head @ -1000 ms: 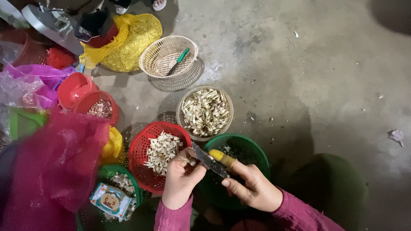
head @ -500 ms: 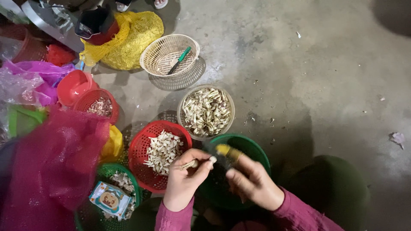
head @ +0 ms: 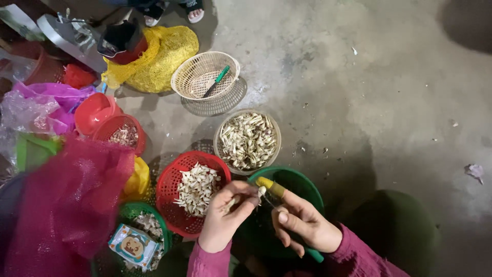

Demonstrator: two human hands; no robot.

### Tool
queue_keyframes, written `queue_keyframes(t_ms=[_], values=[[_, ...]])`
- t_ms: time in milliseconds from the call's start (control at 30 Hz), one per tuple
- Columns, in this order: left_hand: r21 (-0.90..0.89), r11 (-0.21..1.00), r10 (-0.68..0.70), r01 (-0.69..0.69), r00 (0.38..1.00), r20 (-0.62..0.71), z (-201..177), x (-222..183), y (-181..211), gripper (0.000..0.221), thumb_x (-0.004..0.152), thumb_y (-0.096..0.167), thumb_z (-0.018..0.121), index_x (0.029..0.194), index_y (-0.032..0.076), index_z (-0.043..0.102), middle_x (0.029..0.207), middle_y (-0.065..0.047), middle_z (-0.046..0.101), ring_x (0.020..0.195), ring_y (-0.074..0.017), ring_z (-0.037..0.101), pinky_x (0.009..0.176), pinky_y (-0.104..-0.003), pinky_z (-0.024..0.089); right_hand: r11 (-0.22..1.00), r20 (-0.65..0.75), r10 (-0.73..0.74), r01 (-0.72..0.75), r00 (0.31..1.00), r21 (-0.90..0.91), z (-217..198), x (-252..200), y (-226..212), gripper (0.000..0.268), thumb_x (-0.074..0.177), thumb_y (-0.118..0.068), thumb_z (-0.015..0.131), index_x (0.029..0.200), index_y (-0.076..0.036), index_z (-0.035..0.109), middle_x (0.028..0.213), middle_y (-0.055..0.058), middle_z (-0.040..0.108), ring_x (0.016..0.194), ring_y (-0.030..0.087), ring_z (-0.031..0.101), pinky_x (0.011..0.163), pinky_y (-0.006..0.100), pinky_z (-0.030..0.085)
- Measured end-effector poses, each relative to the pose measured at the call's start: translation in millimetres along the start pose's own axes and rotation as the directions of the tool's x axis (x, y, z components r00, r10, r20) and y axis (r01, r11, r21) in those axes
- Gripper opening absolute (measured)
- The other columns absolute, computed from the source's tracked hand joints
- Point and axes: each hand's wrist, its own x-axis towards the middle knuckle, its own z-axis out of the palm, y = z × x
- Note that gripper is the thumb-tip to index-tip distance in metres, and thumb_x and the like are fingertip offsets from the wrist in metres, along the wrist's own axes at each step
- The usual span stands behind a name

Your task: Trimming the ends of small vegetables using a knife and sorting them into different baskets

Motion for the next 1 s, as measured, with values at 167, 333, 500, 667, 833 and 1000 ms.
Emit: queue_keyframes(t_ms=[167,333,500,667,833,1000], values=[[-0.032,0.999,-0.002,0.002,1.0,0.007,2.3,1.8,-4.5,0.017,0.084,-0.01,0.067,0.097,-0.001,0.072,0.089,-0.006,0.074,0.078,-0.0128,0.066,0.074,-0.024,0.052,0.987,-0.055,-0.017,0.007,0.998,-0.162,2.5,-3.1,-3.9,0.07,0.104,-0.01,0.05,0.165,-0.01,0.016,0.069,0.008,0.061,0.044,0.011,0.046,0.037,0.018,0.039],[0.112,0.994,0.021,-0.011,0.996,-0.092,12.5,-5.5,5.8,0.026,0.076,-0.01,0.071,0.099,0.003,0.075,0.09,-0.005,0.079,0.076,-0.0122,0.07,0.072,-0.022,0.053,0.786,-0.064,-0.114,0.051,0.991,-0.616,2.3,-3.0,5.6,0.081,0.097,-0.006,0.06,0.163,-0.009,0.014,0.079,0.009,0.075,0.05,0.013,0.058,0.041,0.023,0.045],[0.403,0.906,0.194,-0.128,0.973,-0.127,16.1,-7.8,19.1,0.018,0.072,-0.004,0.071,0.086,0.006,0.068,0.077,0.002,0.065,0.057,-0.0086,0.05,0.053,-0.021,0.041,0.829,-0.109,-0.115,0.035,0.987,-0.558,8.6,-2.0,-0.8,0.069,0.1,-0.006,0.057,0.162,-0.006,0.026,0.069,0.004,0.067,0.047,0.011,0.052,0.041,0.022,0.041],[0.413,0.9,0.198,-0.135,0.974,-0.112,13.5,-5.6,21.3,0.017,0.075,-0.006,0.072,0.087,0.006,0.072,0.078,0.002,0.068,0.057,-0.0073,0.05,0.054,-0.021,0.042,0.957,-0.197,-0.008,-0.05,0.98,-0.287,-2.4,-4.2,1.5,0.062,0.103,-0.015,0.049,0.162,-0.008,0.031,0.068,0.007,0.063,0.041,0.01,0.045,0.035,0.019,0.036],[0.53,0.835,0.261,-0.148,0.954,-0.145,16.9,-2.4,25.4,0.017,0.072,-0.004,0.074,0.085,0.007,0.07,0.067,0.003,0.065,0.051,-0.008,0.049,0.048,-0.022,0.042,0.962,-0.17,-0.015,-0.031,0.985,-0.27,5.0,1.2,-5.9,0.071,0.102,-0.017,0.05,0.166,-0.013,0.017,0.065,0.006,0.061,0.041,0.01,0.045,0.033,0.02,0.036],[0.168,0.985,0.064,-0.031,0.978,-0.197,13.7,-2.5,5.9,0.016,0.082,-0.006,0.072,0.094,0.004,0.073,0.071,0.002,0.064,0.058,-0.0056,0.045,0.054,-0.02,0.033,0.994,-0.098,-0.01,-0.001,0.995,-0.107,2.9,4.4,1.7,0.07,0.104,-0.013,0.05,0.166,-0.012,0.017,0.067,0.008,0.06,0.042,0.01,0.042,0.033,0.019,0.035]])
